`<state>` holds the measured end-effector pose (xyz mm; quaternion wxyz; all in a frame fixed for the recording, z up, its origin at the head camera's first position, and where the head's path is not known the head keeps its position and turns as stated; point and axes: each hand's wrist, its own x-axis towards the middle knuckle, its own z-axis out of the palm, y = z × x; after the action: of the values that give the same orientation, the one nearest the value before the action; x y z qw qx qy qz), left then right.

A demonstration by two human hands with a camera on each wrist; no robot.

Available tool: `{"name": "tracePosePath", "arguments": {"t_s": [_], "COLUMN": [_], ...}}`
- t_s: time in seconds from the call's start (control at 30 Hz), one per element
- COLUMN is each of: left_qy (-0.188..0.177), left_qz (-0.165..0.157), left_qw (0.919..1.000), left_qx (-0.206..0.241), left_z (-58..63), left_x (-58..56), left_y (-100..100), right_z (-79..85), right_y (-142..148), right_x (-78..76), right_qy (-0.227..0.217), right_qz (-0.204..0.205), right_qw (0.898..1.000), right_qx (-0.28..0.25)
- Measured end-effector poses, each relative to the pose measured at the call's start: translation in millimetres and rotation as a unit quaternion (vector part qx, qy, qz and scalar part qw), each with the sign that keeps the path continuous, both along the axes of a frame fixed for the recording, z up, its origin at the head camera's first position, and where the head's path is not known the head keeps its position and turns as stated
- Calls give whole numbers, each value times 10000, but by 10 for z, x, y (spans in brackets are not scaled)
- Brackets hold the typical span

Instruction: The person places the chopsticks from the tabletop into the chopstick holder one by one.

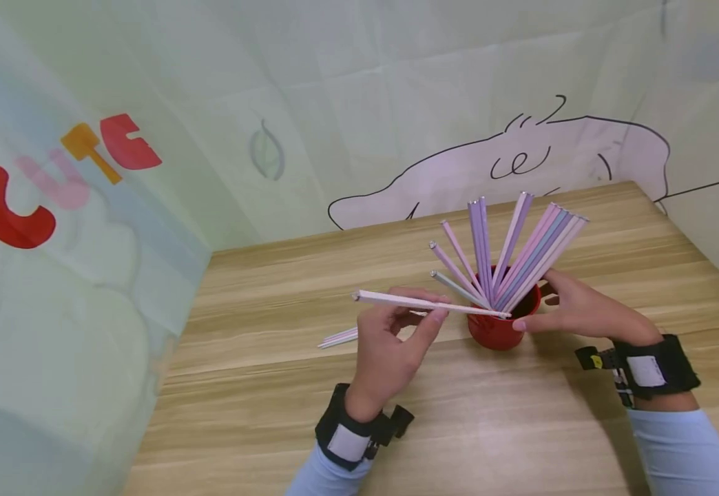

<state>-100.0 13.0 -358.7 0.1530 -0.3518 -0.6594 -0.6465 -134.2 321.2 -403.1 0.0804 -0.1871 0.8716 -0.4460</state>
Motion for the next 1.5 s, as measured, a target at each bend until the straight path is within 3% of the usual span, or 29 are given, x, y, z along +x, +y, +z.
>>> {"name": "tracePosePath", "arguments": {"t_s": [0.1,0.2,0.33,0.43,0.53,0.67,0.8,0.97,1.23,1.37,1.5], "left_qy": [-6,31,377,653,852,1105,1128,970,766,569,277], "left_qz": [228,388,622,821,1201,1781,1978,1993,2080,2224,2262], "left_qw": [9987,9981,9973,9921,9784,9460,9248,9142,9118,8995,8782], "left_qx": [457,481,-95,-691,-1453,-2473,-3049,-3392,-3456,-3718,-4204], "left_z": [2,-27,-108,-174,-254,-366,-448,-506,-513,-543,-588], "left_x": [-27,-63,-121,-160,-182,-187,-190,-238,-370,-423,-456], "left_y": [23,80,193,275,331,378,413,376,133,-3,-125], "right_z": [-6,-4,2,-7,-19,-29,-34,-32,-15,-17,-11], "right_y": [1,2,-3,-4,-4,-3,-3,-4,3,3,-5], "right_x": [-7,-3,8,2,-8,-11,-16,-19,-25,-20,-16], "right_qy": [13,18,62,137,184,158,162,197,170,169,228], "right_qz": [19,2,29,71,77,47,39,43,56,6,-189], "right_qw": [10000,10000,10000,9999,9998,9999,9998,9998,9998,9999,9995], "right_qx": [-25,-20,-46,-63,-45,-40,-53,-27,-27,-13,98]}}
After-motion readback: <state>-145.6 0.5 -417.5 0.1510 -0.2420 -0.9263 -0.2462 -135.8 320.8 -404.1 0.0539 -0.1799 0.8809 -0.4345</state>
